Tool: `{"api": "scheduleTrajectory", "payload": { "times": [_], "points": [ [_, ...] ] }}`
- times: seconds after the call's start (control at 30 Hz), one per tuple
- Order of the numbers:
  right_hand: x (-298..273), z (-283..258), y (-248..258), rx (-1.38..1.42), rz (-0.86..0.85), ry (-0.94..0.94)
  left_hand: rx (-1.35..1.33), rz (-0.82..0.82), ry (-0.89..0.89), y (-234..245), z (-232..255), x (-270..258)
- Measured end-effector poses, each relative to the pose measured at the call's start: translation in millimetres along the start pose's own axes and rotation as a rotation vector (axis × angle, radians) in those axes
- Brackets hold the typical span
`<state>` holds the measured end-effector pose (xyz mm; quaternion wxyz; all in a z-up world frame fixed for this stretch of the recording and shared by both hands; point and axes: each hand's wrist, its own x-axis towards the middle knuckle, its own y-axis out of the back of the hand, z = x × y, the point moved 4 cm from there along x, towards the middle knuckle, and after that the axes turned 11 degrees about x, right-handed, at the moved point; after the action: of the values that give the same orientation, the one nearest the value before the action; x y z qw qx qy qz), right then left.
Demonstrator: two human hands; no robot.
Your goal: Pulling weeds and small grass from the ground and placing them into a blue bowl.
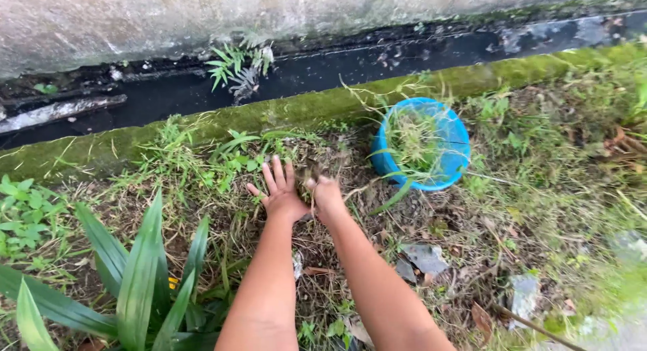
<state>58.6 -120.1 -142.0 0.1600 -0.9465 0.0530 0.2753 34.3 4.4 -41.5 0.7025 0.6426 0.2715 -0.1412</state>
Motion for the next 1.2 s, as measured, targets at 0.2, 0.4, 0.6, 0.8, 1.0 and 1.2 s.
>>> {"api": "scheduleTrajectory", "payload": {
  "times": [0.2,0.4,0.6,0.8,1.0,1.2],
  "points": [
    [-45.4,-36.6,31.9,-0.076,0.050,-0.064,-0.079,0.065,-0.071,6.0,-3.3,-17.6],
    [-68.8,-104.7,47.5,-0.016,-0.019,-0.048,-0.243,0.312,-0.215,48.0,22.0,-96.0],
    [-73.3,-160.4,60.5,0.117,-0.123,0.071,-0.916,0.417,-0.256,11.6,68.1,-81.7],
    [-107.0,-195.3,54.7,-0.263,-0.086,0.352,-1.776,0.095,-0.363,7.7,94.7,-78.0],
    [-153.3,-193.6,31.6,-0.687,-0.138,0.712,-1.922,0.071,-0.319,64.5,120.7,-154.3],
    [-127.2,-190.3,50.1,-0.811,-0.455,0.870,-2.071,0.214,-0.197,14.1,112.6,-68.9]
  ]
}}
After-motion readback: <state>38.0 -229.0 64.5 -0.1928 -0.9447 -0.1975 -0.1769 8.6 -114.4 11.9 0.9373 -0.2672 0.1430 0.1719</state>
